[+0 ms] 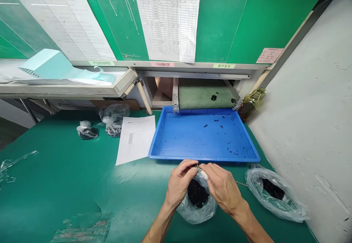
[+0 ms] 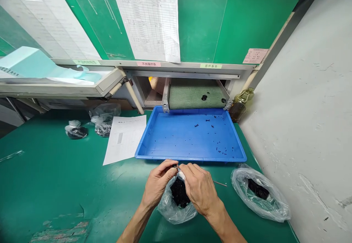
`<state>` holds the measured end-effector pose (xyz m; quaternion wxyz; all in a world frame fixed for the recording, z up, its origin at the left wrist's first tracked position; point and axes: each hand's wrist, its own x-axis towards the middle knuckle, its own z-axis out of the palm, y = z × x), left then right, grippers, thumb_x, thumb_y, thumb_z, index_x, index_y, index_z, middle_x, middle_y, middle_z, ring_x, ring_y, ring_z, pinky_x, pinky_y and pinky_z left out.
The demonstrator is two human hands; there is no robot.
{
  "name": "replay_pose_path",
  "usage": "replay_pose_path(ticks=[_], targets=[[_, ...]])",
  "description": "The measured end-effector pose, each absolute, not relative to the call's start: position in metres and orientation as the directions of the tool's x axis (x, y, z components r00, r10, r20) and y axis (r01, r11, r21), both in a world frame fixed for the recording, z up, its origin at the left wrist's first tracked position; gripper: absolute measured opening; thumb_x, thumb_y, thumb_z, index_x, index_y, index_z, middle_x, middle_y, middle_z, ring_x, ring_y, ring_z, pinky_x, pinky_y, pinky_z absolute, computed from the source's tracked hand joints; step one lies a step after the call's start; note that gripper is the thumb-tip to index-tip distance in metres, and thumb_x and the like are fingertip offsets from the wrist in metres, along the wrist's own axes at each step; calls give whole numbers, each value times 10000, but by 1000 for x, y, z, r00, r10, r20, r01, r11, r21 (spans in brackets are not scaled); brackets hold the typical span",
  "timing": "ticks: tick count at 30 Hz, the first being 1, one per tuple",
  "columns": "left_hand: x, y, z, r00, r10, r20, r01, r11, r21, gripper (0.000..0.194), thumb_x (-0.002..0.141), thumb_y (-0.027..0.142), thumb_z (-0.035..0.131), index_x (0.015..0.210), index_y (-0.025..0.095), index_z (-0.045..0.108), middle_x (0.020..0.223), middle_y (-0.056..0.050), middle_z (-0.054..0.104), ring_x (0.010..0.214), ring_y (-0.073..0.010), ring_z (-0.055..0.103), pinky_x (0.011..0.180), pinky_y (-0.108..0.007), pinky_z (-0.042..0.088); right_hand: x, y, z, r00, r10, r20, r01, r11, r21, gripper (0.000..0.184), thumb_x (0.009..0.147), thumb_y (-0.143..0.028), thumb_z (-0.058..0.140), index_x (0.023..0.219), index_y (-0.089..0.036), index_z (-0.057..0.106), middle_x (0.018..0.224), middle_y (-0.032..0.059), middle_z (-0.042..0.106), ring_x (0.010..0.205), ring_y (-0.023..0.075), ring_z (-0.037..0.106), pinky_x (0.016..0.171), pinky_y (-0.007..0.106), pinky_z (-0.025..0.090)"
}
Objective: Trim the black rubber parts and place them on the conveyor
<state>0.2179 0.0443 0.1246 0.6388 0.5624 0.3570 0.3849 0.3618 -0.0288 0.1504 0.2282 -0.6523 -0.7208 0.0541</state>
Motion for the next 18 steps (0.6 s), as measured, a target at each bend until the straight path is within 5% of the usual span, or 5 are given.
replay_pose_path(ticks=[6,12,15,18], targets=[[217,45,125,464,885,47,-46,-29,999,133,797,271,647,883,194,713,880,-40,637,829,-175,590,750,-261,475,354,-27,141,-2,948,319,920,127,-371,315,841,-59,331,965,-183,593,770,68,624,696,190,564,611,277,368],[217,54,121,515,851,103,6,-123,992,155,840,269,581,890,193,706,856,-49,651,808,-177,591,736,-275,469,355,-18,140,79,997,21,591,-30,-806,242,904,-193,346,728,-220,510,583,-35,514,523,124,443,531,237,302],[222,60,116,517,856,3,4,-6,1000,186,834,299,585,928,185,699,820,-34,639,734,-156,581,706,-272,473,365,-6,131,137,988,-76,376,-123,-918,267,919,-285,349,738,-207,530,560,-43,518,527,118,456,544,226,326],[230,63,109,486,859,-158,-24,194,981,277,794,329,625,1013,165,674,733,-6,611,649,-138,560,647,-267,474,382,3,115,253,961,-116,349,-202,-915,264,901,-292,351,919,-187,592,615,-30,573,539,127,473,548,230,338]])
